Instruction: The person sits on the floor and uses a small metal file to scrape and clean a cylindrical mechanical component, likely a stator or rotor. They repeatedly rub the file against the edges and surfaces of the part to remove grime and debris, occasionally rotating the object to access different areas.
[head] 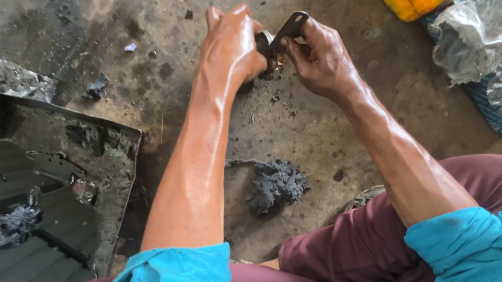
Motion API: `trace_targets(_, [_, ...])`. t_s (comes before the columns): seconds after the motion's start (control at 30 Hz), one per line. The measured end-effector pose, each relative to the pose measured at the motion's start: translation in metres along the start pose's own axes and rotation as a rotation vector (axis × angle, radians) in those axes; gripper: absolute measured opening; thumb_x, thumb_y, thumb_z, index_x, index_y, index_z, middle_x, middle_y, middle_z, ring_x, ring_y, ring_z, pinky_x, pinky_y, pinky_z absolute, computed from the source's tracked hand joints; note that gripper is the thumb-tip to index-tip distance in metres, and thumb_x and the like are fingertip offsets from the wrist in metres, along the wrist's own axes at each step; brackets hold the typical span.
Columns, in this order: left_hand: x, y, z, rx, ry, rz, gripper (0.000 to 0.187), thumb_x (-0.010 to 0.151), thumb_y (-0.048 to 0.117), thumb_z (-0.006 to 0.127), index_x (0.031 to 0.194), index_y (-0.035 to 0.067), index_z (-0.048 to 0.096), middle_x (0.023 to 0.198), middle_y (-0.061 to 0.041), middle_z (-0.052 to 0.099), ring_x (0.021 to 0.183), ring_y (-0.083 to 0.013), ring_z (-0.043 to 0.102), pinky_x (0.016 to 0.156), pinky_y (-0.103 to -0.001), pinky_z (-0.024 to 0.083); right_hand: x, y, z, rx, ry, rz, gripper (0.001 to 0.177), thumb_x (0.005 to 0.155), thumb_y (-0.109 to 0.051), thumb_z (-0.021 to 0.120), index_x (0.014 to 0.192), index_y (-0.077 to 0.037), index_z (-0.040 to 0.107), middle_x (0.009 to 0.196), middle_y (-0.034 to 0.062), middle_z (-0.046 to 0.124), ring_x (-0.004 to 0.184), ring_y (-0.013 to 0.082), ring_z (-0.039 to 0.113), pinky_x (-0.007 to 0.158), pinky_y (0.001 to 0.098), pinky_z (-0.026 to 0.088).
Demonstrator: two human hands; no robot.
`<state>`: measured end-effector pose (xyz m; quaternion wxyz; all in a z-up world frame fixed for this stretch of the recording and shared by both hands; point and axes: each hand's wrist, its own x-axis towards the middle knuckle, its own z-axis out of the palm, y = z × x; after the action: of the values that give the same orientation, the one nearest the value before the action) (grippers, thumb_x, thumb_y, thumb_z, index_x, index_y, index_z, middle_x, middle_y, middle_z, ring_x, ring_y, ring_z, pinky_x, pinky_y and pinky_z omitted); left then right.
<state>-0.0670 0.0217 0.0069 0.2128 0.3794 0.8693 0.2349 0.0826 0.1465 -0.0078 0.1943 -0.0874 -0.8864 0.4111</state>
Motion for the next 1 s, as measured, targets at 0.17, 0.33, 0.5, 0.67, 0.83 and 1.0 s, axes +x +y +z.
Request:
trace_targets(0.17, [-0.001, 0.01, -0.013, -0.038, -0.044, -0.071, 0.057, 0.062, 0.01, 0.091, 0.116, 0.012, 0.074, 0.119, -0.004, 0.068, 0.125, -0.031, 0.049, 0.106, -0.037, 0.05, -0.002, -0.003, -0.002, 0.011, -0.006, 0.051, 0.005, 0.101, 0.001, 0.066, 0.105, -0.001, 0.064, 0.088, 0.0104, 0.066, 0.077, 0.018, 0.064, 0.064, 0.032, 0.053])
trace_targets(0.33, [-0.006, 0.009, -0.01, -0.041, -0.047, -0.072, 0.056, 0.059, 0.008, 0.091, 0.113, 0.011, 0.075, 0.119, -0.003, 0.07, 0.127, -0.0326, 0.05, 0.106, -0.038, 0.049, -0.002, 0.001, 0.002, 0.175, 0.051, 0.094, 0.002, 0.107, -0.003, 0.064, 0.108, -0.001, 0.062, 0.096, 0.0069, 0.07, 0.088, 0.0134, 0.067, 0.078, 0.0305, 0.056])
trace_targets(0.5, [0.008, 0.008, -0.016, 0.016, -0.101, -0.079, 0.055, 0.064, 0.023, 0.094, 0.114, 0.009, 0.076, 0.121, -0.006, 0.073, 0.126, -0.0295, 0.056, 0.117, -0.04, 0.042, 0.001, -0.007, -0.006, -0.058, -0.018, 0.067, 0.006, 0.102, -0.005, 0.066, 0.107, -0.001, 0.066, 0.093, 0.0093, 0.07, 0.08, 0.0113, 0.066, 0.071, 0.0316, 0.055])
trace_targets(0.67, [0.02, 0.004, -0.013, 0.089, -0.168, -0.107, 0.072, 0.068, 0.049, 0.091, 0.125, 0.01, 0.069, 0.128, -0.01, 0.068, 0.126, -0.0294, 0.057, 0.122, -0.046, 0.032, -0.016, -0.001, -0.008, 0.132, 0.04, 0.351, 0.009, 0.102, -0.009, 0.065, 0.107, -0.001, 0.067, 0.093, 0.0068, 0.073, 0.085, 0.0126, 0.067, 0.078, 0.0301, 0.056])
trace_targets(0.83, [0.009, -0.005, 0.005, 0.161, 0.034, 0.037, 0.073, 0.078, 0.054, 0.082, 0.134, 0.012, 0.063, 0.15, -0.011, 0.049, 0.142, -0.0382, 0.032, 0.114, -0.066, 0.025, -0.025, 0.008, -0.006, 0.453, 0.19, 0.4, 0.01, 0.103, -0.009, 0.063, 0.107, -0.001, 0.067, 0.1, 0.0043, 0.074, 0.094, 0.0122, 0.072, 0.084, 0.0295, 0.062])
trace_targets(1.0, [-0.027, 0.012, 0.022, 0.491, 0.15, 0.084, 0.078, 0.08, 0.063, 0.075, 0.143, 0.021, 0.059, 0.151, 0.0, 0.048, 0.15, -0.0359, 0.024, 0.109, -0.087, 0.009, -0.027, 0.01, -0.01, 0.668, 0.318, 0.432, 0.007, 0.102, -0.007, 0.065, 0.105, -0.001, 0.067, 0.099, 0.0067, 0.073, 0.089, 0.0142, 0.073, 0.081, 0.0318, 0.064])
